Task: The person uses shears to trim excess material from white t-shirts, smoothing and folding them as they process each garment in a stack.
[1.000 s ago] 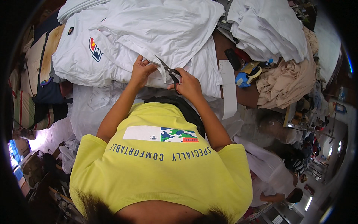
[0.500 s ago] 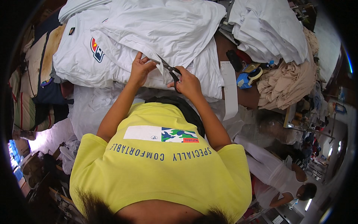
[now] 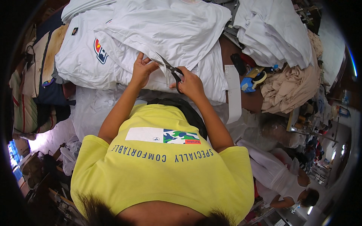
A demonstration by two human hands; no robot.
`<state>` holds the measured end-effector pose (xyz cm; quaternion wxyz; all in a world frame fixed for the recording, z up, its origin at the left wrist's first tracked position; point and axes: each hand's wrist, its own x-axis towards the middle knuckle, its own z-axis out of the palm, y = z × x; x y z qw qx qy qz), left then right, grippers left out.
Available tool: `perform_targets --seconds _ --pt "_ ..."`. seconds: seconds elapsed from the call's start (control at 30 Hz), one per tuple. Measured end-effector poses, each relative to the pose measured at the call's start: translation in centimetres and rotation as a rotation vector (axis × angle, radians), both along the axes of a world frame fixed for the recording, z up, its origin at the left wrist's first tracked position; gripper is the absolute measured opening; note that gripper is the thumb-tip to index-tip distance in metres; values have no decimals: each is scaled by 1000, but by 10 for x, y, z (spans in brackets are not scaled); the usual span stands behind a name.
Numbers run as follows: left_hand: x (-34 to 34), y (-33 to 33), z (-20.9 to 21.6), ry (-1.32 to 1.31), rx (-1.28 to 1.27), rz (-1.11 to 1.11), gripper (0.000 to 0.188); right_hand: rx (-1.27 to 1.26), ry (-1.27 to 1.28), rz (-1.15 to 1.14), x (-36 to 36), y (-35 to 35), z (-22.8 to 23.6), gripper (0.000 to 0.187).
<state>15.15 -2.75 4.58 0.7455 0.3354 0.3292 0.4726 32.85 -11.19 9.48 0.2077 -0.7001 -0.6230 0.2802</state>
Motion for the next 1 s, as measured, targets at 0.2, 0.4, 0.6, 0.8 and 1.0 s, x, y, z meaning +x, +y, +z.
perform_targets --seconds 0.2,0.4,0.6,0.8,1.0 --pt "1 2 7 -26 -55 42 58 10 106 -27 11 2 -22 62" --pt "-4 11 5 -29 -49 68 54 20 42 -7 10 1 -19 62" --pt "-5 11 8 -21 -22 56 54 2 14 25 -3 21 2 60" --pt "-8 18 12 -35 -32 80 58 -7 105 -4 11 15 -20 53" --pt "-13 20 9 -37 15 63 61 48 -20 49 -6 28 1 53"
